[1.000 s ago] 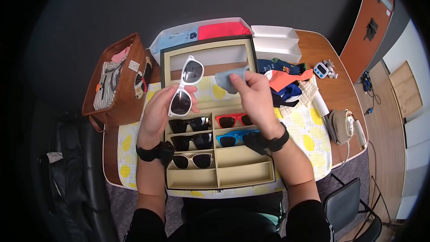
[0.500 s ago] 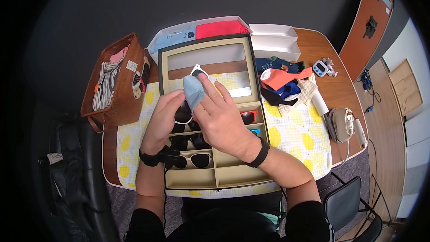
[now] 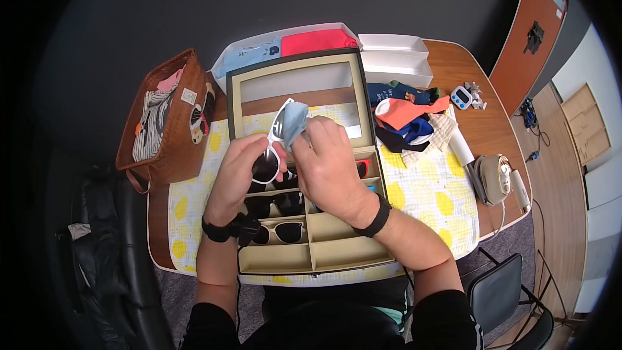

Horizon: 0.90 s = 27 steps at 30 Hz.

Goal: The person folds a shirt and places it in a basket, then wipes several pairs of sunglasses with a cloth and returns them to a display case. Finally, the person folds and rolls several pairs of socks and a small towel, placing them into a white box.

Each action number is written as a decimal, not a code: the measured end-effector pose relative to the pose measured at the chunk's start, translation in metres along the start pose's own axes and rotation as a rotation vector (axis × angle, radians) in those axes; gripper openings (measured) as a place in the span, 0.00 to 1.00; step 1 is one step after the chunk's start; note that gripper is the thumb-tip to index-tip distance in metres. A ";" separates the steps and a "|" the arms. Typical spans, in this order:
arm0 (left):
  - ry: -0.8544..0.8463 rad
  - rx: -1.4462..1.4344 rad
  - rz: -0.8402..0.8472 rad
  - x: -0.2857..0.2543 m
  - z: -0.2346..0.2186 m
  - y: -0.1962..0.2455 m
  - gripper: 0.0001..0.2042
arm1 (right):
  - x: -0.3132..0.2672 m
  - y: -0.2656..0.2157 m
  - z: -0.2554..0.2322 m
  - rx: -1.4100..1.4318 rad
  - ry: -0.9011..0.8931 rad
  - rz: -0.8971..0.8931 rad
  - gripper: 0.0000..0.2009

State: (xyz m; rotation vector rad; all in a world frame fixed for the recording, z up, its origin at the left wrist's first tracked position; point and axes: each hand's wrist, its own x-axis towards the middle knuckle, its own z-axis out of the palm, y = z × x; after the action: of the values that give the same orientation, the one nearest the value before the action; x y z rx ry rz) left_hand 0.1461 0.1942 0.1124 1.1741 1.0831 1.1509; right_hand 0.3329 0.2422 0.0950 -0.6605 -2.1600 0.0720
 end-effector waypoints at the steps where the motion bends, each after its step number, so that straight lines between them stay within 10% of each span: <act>1: 0.000 0.000 0.000 0.000 0.000 0.000 0.18 | 0.000 0.000 0.001 0.000 0.000 0.000 0.17; 9: 0.055 -0.002 0.072 0.001 0.001 -0.003 0.15 | 0.001 0.004 0.007 0.129 0.054 -0.270 0.23; 27: 0.127 0.024 0.113 0.005 -0.003 -0.010 0.16 | 0.001 -0.004 0.002 0.188 -0.178 -0.139 0.31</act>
State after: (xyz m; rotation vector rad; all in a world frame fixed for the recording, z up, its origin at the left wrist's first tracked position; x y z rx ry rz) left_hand 0.1443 0.1987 0.1019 1.2067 1.1402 1.3182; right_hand 0.3293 0.2392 0.0955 -0.4083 -2.3286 0.2648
